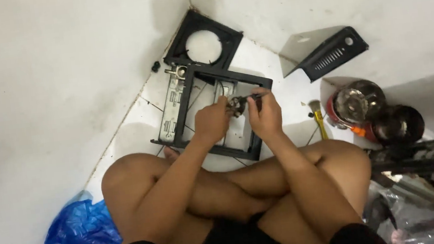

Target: Reassembling the internal gas pipes and burner assembly of a portable stove using a screwdriver.

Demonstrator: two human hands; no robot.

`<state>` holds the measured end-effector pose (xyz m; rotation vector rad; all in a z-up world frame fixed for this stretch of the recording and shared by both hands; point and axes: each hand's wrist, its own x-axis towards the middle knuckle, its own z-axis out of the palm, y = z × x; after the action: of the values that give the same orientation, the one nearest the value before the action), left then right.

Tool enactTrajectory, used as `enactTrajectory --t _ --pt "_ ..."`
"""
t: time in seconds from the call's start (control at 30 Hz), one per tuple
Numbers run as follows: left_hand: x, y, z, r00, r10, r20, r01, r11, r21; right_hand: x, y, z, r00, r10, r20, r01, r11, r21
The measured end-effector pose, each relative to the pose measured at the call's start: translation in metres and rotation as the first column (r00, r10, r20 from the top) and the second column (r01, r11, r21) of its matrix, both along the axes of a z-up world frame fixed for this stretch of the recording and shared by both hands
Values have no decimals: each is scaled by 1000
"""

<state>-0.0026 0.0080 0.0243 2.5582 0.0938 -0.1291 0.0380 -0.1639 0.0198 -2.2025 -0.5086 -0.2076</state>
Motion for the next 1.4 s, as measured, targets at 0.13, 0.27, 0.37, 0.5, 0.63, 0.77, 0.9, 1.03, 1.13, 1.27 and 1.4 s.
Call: enactTrajectory --t 0.13,0.27,0.37,0.5,0.63,0.77,0.9,1.03,1.13,1.27,1.4 --pt "6 2 -12 997 49 59 -45 997 -61 4 -6 20 994 19 106 -33 991 131" --pt "-1 0 0 975 220 -26 -220 944 -246 5 -12 -6 1000 19 21 -24 958 287" --pt "7 4 -12 922 386 -5 -352 836 -420 7 -16 -6 1000 -10 7 8 959 282" --pt "-7 6 18 806 591 2 -365 501 -784 -5 -23 -7 999 -31 10 27 959 283" --pt "-17 13 22 749 660 60 -215 327 -920 -24 -21 14 992 -32 120 -3 959 282" --pt "-42 7 73 778 595 200 131 157 -979 -51 -22 48 991 -20 131 -35 916 399" --pt "-75 -4 136 799 509 322 325 85 -942 -81 -24 84 993 68 96 -110 837 536" --pt "-118 -34 184 752 478 455 366 272 -890 -110 -18 122 984 38 175 -134 804 580" --pt "-145 -54 214 729 467 499 402 298 -866 -124 -11 138 972 78 221 -205 739 642" --pt "-175 -81 237 689 481 541 404 365 -839 -134 -20 129 956 15 292 -171 839 517" --pt "-197 -91 242 630 469 619 418 467 -779 -141 -29 129 944 -24 329 -83 947 309"
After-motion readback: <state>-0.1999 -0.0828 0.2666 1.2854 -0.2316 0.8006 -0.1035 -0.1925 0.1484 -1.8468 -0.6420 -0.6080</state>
